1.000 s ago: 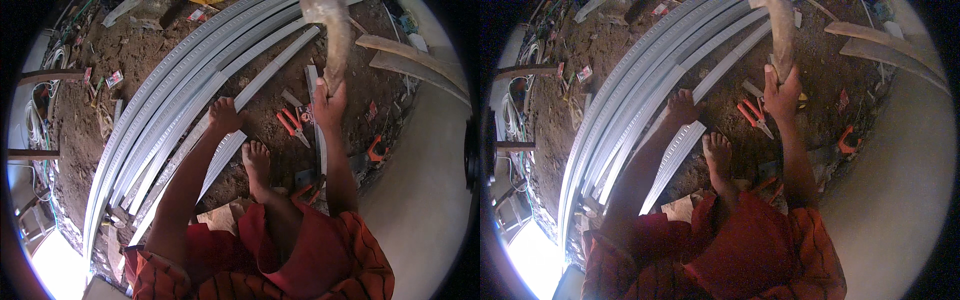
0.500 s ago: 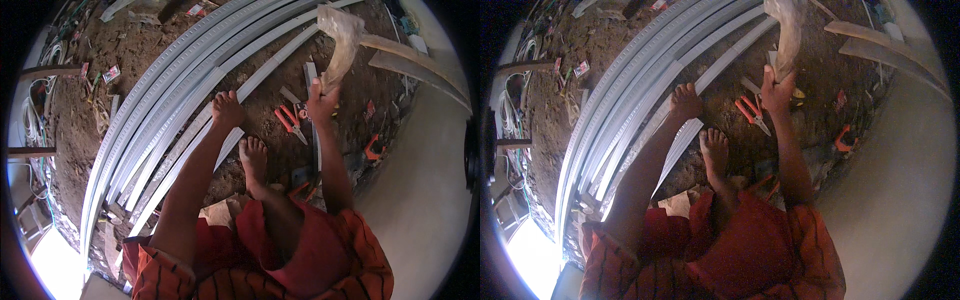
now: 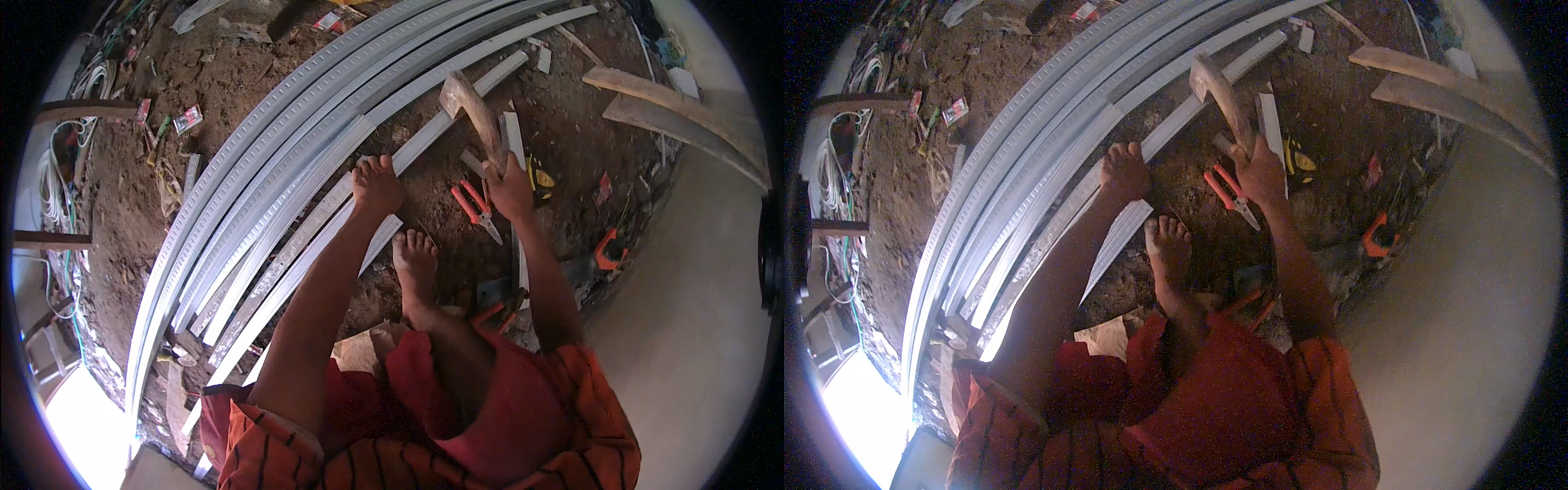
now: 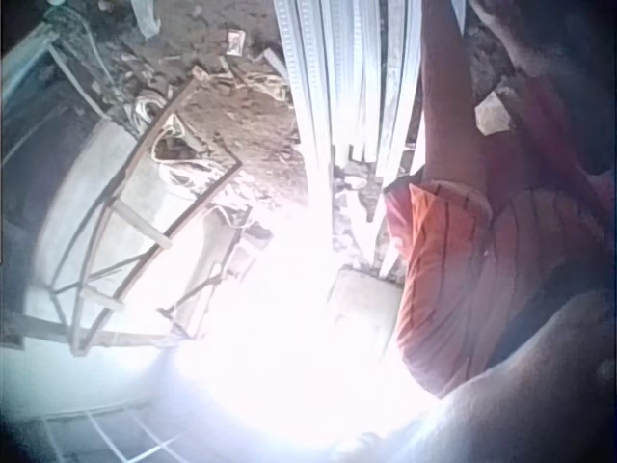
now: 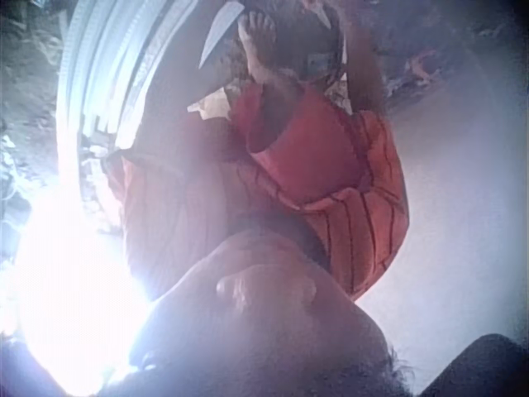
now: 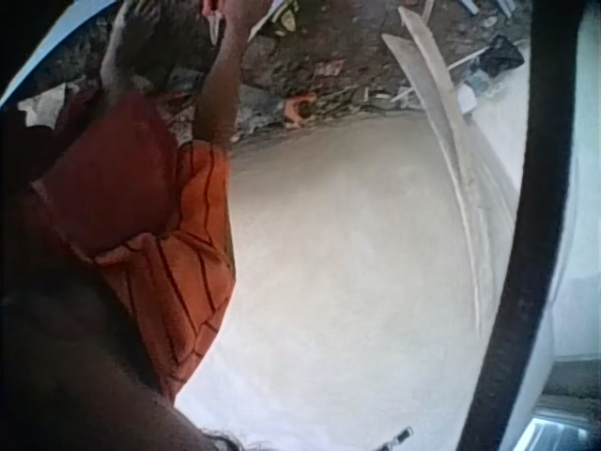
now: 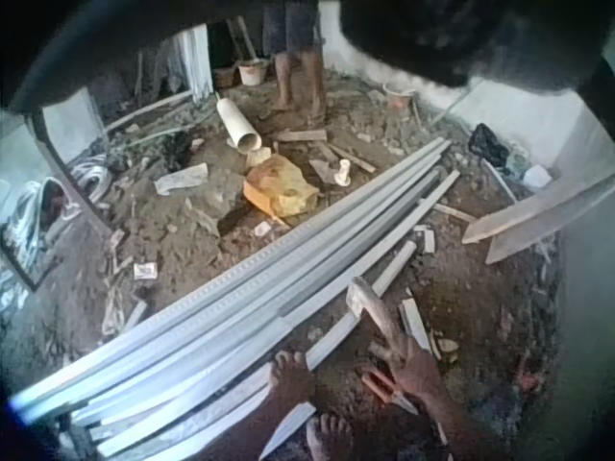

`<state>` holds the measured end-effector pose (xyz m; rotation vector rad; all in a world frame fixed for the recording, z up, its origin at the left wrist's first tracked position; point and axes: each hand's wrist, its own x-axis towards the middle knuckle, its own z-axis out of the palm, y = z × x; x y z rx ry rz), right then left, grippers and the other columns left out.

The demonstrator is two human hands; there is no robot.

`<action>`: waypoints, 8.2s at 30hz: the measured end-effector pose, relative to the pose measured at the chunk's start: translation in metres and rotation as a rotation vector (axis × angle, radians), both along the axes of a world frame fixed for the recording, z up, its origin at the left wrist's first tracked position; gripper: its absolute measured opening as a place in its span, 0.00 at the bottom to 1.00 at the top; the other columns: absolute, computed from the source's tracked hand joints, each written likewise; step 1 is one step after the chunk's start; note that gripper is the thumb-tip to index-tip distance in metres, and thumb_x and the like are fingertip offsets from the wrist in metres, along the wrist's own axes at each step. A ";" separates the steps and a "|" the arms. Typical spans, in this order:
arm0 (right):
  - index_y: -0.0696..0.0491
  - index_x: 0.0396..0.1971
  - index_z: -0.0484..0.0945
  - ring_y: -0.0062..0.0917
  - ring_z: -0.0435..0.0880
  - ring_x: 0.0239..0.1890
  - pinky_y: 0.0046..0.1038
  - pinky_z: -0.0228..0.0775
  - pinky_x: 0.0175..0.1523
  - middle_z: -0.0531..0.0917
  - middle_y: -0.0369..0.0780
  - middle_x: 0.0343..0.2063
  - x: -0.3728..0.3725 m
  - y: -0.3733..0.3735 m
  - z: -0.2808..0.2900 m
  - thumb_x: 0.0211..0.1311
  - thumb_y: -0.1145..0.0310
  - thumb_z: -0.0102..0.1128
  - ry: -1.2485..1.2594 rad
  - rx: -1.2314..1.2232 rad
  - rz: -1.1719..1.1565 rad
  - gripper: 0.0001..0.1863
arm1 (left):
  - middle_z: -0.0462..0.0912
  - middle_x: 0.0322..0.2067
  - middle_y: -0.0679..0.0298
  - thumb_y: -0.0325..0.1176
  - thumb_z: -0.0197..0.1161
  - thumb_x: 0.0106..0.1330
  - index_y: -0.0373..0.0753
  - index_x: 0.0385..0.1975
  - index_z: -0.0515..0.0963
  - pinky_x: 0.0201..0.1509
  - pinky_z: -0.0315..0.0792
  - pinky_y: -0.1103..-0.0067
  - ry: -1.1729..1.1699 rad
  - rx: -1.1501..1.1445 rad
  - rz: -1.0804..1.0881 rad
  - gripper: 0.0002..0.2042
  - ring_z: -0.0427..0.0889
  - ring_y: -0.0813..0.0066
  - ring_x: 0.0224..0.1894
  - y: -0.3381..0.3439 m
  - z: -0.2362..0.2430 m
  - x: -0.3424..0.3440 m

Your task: The person cuts long silver metal profiles into shorter segments using red-handled shears and a wooden mallet. They repeatedly measure, cut, and strike the profiles to separate them, then stack the finished pieces on the ground.

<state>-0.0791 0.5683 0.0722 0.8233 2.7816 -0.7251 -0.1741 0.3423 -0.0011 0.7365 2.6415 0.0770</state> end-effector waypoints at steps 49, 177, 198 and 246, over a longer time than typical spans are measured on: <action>0.64 0.47 0.66 0.46 0.81 0.29 0.42 0.71 0.32 0.79 0.52 0.27 0.000 -0.016 -0.008 0.60 0.52 0.56 0.226 -0.004 -0.077 0.29 | 0.71 0.50 0.49 0.38 0.64 0.55 0.38 0.51 0.67 0.55 0.69 0.63 -0.150 0.238 0.061 0.24 0.71 0.52 0.54 -0.043 0.009 -0.016; 0.59 0.23 0.72 0.29 0.78 0.26 0.33 0.74 0.33 0.77 0.46 0.25 -0.115 0.019 0.136 0.56 0.80 0.45 1.413 0.014 0.556 0.06 | 0.73 0.47 0.51 0.40 0.62 0.59 0.39 0.46 0.61 0.49 0.71 0.58 -0.218 0.085 0.075 0.22 0.75 0.52 0.51 0.061 0.003 -0.043; 0.56 0.27 0.75 0.27 0.79 0.25 0.31 0.73 0.36 0.78 0.38 0.22 -0.143 0.003 0.132 0.47 0.68 0.60 1.166 -0.665 0.413 0.09 | 0.74 0.45 0.52 0.38 0.58 0.62 0.39 0.46 0.62 0.49 0.72 0.60 -0.152 0.089 0.072 0.18 0.76 0.54 0.50 0.059 0.004 -0.034; 0.57 0.32 0.75 0.22 0.76 0.27 0.27 0.69 0.36 0.77 0.38 0.24 -0.128 -0.007 0.052 0.45 0.72 0.53 0.911 -0.644 0.245 0.11 | 0.73 0.46 0.54 0.43 0.64 0.57 0.41 0.45 0.62 0.49 0.71 0.62 -0.146 0.054 0.053 0.23 0.76 0.55 0.50 0.070 0.000 -0.040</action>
